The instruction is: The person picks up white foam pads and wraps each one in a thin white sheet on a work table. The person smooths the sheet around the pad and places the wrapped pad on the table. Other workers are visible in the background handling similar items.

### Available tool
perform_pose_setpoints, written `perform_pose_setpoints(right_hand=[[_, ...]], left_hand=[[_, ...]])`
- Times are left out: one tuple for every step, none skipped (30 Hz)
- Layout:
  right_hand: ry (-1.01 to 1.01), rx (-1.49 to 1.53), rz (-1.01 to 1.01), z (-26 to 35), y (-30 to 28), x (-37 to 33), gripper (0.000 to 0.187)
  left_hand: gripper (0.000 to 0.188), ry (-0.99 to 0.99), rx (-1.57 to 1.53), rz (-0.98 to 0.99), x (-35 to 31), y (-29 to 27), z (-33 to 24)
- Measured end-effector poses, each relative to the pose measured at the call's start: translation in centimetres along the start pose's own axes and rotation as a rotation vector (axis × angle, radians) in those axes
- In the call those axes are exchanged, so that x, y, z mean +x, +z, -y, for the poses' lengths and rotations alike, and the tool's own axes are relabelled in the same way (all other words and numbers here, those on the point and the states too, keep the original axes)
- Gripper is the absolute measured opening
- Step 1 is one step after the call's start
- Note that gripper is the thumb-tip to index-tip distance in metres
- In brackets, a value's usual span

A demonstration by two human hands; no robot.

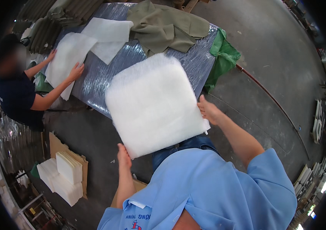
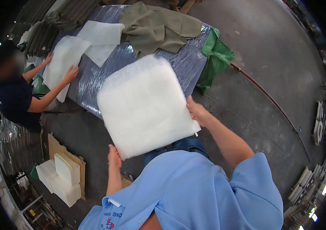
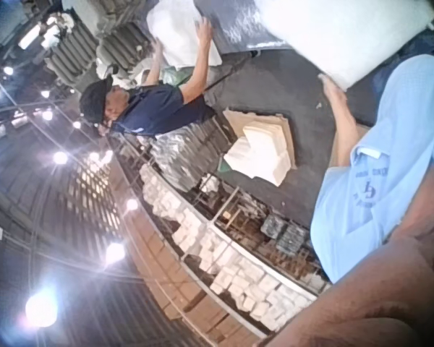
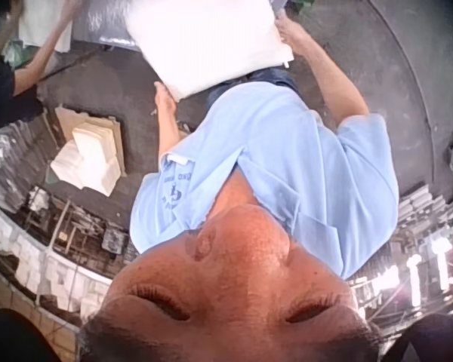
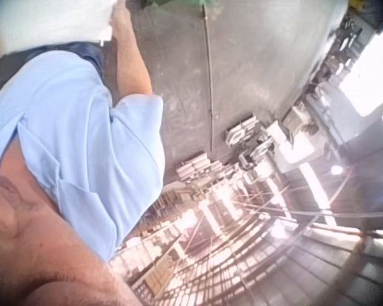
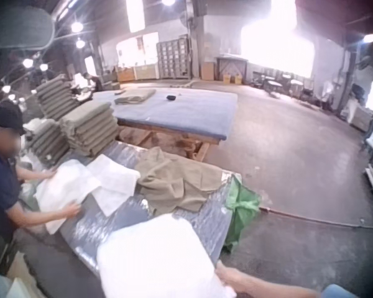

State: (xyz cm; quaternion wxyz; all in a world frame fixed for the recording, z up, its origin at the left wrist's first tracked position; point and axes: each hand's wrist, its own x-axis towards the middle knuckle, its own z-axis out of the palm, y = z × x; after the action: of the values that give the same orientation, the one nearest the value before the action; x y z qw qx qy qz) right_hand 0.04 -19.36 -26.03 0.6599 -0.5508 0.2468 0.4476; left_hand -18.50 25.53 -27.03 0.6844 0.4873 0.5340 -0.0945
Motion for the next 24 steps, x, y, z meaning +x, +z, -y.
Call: perform_pose_setpoints(right_hand=[[0.013,-0.080,-0.088,-1.9,-0.7,1.6,0.095],[0.020,-0.055,-0.124,-2.3,-0.5,2.7,0.094],[0.030,-0.028,-0.163,-2.6,-0.1,3.5,0.092],[0.042,0.003,-0.204,-2.9,0.2,3.9,0.091],[0.060,0.014,-0.158,-2.3,0.2,3.7,0.090],[0.078,0.025,-0.113,-1.5,-0.1,3.2,0.089],[0.094,0.033,-0.074,-0.8,-0.5,2.5,0.088],[0.063,-0.034,-0.178,-0.6,-1.3,1.8,0.088],[0.033,-0.100,-0.281,-0.5,-2.1,0.9,0.088],[0.002,-0.166,-0.383,-0.3,-2.8,0.1,0.089],[-0.051,-0.195,-0.427,-0.3,-3.0,-0.9,0.087],[-0.104,-0.224,-0.470,-0.4,-3.2,-1.9,0.086],[-0.155,-0.259,-0.515,-1.1,-3.3,-2.6,0.086],[-0.101,-0.265,-0.485,-1.8,-3.0,-2.8,0.086],[-0.046,-0.271,-0.454,-2.7,-2.4,-2.6,0.087],[0.010,-0.283,-0.429,-4.0,-1.8,-2.3,0.088],[-0.006,-0.219,-0.316,-5.9,-0.5,-1.6,0.088],[-0.063,-0.230,-0.353,-8.0,0.8,-0.8,0.088],[-0.054,-0.155,-0.387,-8.3,1.3,-0.2,0.088],[-0.045,-0.078,-0.416,-8.3,2.1,0.3,0.087],[-0.032,-0.005,-0.382,-8.2,2.5,0.6,0.087],[-0.016,0.069,-0.338,-7.7,3.1,0.7,0.087],[-0.009,0.140,-0.315,-7.4,2.8,1.0,0.087],[-0.020,0.117,-0.273,-7.4,2.4,0.9,0.086]], left_hand=[[0.077,0.042,0.247,-0.131,0.2,1.5,0.9],[0.076,0.008,0.155,-0.109,0.3,2.1,0.6],[0.074,-0.027,0.066,-0.087,0.5,2.7,0.3],[0.073,-0.063,-0.019,-0.064,0.3,2.7,0.2],[0.073,-0.059,-0.016,-0.049,0.5,2.1,0.2],[0.074,-0.055,-0.014,-0.032,0.8,1.4,0.1],[0.075,-0.053,-0.014,-0.010,1.0,0.7,0.0],[0.076,-0.060,0.063,-0.036,0.8,0.0,-0.2],[0.077,-0.065,0.140,-0.062,0.5,-0.9,-0.4],[0.079,-0.067,0.215,-0.089,0.1,-1.6,-0.6],[0.080,-0.019,0.241,-0.130,-0.2,-2.7,-0.7],[0.081,0.030,0.266,-0.171,-0.6,-3.7,-0.7],[0.083,0.073,0.286,-0.212,-0.9,-4.6,-0.6],[0.083,0.067,0.233,-0.137,-0.8,-4.9,0.0],[0.083,0.061,0.180,-0.064,-0.7,-4.7,1.1],[0.083,0.051,0.122,0.015,-0.7,-4.1,2.2],[0.083,0.035,0.092,0.026,-0.9,-2.9,3.8],[0.083,0.016,0.058,0.035,-1.1,-1.3,5.2],[0.083,-0.022,-0.024,0.062,-0.9,-0.8,5.3],[0.083,-0.055,-0.106,0.087,-0.6,-0.9,5.4],[0.083,-0.089,-0.118,0.095,-0.4,-1.1,5.4],[0.083,-0.118,-0.130,0.095,0.1,-1.8,5.6],[0.083,-0.150,-0.144,0.120,0.5,-2.0,5.5],[0.084,-0.159,-0.059,0.084,0.6,-2.6,5.3]])
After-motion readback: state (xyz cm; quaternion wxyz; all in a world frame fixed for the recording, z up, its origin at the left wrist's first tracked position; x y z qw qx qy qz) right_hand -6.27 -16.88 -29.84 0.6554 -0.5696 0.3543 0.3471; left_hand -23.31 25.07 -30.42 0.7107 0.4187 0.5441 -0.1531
